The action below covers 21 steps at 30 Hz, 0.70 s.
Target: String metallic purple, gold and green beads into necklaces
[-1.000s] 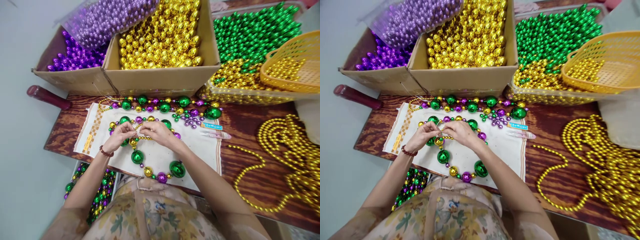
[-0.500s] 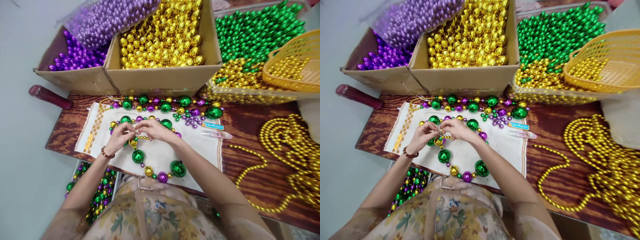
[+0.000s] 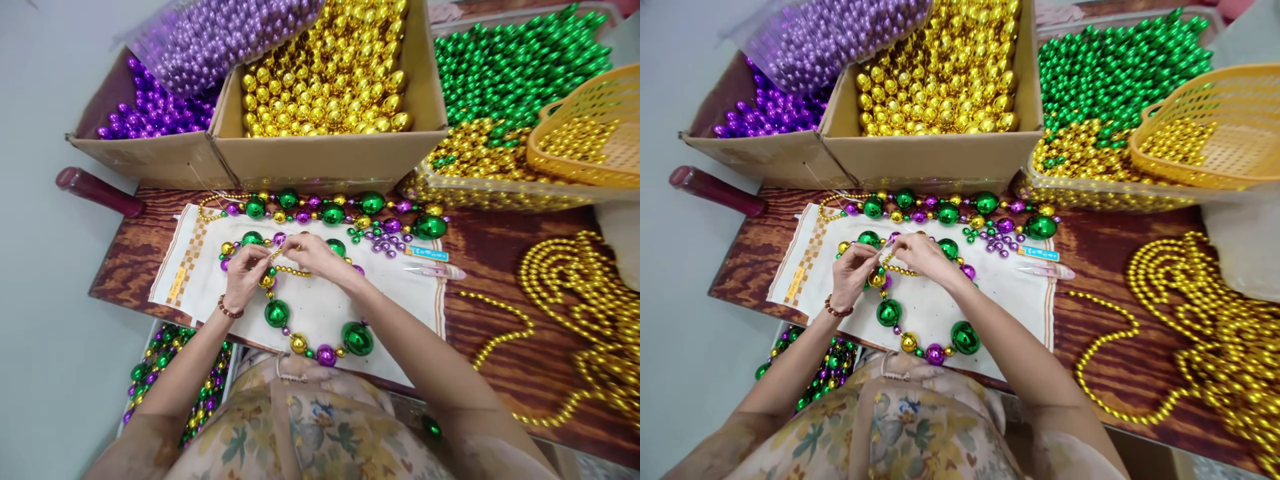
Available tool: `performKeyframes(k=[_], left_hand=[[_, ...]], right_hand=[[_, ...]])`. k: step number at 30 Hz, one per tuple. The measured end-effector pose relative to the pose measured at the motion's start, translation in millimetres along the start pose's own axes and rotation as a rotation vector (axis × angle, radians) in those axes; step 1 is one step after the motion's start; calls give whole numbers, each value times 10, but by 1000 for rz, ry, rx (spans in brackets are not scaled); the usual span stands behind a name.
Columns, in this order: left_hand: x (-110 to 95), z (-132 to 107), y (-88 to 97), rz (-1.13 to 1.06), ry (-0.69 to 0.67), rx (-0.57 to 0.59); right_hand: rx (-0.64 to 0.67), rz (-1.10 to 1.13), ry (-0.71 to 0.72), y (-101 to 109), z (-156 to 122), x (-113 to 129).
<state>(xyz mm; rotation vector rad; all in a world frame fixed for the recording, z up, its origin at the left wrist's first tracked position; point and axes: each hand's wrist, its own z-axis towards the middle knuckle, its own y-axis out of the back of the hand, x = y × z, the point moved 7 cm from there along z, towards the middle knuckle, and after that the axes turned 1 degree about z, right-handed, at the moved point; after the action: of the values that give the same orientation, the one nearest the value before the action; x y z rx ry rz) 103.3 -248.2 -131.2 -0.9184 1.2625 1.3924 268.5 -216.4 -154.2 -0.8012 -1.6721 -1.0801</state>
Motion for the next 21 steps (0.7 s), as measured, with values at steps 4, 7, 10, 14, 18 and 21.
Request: performKeyframes(k=[4, 7, 10, 14, 18, 21], left_hand=[[161, 17, 33, -256, 255, 7], [196, 21, -9, -409, 375, 14], [131, 30, -105, -509, 401, 54], [43, 30, -214, -516, 395, 107], [38, 14, -255, -440, 358, 163], [90, -2, -247, -418, 395, 200]], right_hand=[[-162, 267, 31, 323, -241, -72], [-49, 753, 32, 255, -384, -50], [43, 941, 53, 113, -426, 29], [53, 821, 69, 22, -386, 3], [94, 575, 42, -6, -390, -103], [122, 499, 50, 50, -399, -62]])
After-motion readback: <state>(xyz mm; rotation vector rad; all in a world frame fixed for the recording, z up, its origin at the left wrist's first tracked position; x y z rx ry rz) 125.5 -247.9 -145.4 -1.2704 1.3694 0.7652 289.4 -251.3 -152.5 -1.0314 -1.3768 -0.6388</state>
